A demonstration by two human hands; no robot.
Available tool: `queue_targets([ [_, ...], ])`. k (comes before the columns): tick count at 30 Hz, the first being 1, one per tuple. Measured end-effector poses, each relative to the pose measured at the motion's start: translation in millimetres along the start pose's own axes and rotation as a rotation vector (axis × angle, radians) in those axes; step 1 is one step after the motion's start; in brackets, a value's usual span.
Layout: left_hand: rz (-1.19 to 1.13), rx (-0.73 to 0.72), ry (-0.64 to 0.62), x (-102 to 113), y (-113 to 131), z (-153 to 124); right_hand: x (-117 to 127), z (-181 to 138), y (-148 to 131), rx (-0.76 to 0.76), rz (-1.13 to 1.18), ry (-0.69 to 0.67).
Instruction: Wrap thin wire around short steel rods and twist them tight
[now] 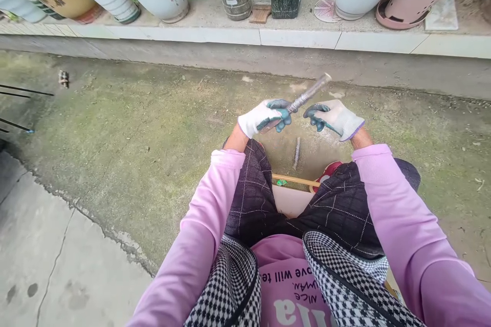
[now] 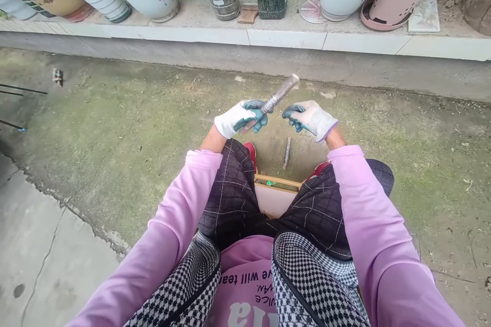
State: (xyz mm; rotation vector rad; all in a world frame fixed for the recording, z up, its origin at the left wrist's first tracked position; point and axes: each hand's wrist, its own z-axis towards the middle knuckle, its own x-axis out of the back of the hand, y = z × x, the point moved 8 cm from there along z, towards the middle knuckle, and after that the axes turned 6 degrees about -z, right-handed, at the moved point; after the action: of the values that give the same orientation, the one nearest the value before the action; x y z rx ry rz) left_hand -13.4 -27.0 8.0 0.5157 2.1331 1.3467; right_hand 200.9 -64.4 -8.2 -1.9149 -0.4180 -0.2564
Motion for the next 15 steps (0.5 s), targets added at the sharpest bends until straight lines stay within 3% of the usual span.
queue_targets([
  [4,-0.231,-0.116,0.280,29.6,14.3,2.3,-21.9,-1.5,-4.7,-0.020,0.004,-0.086],
  [9,-0.485,-0.166,0.661,73.5,8.6,0.9,-27.9,-0.9,1.6,-0.078,-0.092,-0.110],
  [12,-0.408,-0.140,0.790,90.1,1.2,1.8,-27.0,-7.3,2.6,-0.043,-0.150,-0.176],
  [15,-0.064,-0.079,0.822,97.8,-1.7,5.8,-17.1,-17.0,-6.4,0.078,-0.015,-0.229],
])
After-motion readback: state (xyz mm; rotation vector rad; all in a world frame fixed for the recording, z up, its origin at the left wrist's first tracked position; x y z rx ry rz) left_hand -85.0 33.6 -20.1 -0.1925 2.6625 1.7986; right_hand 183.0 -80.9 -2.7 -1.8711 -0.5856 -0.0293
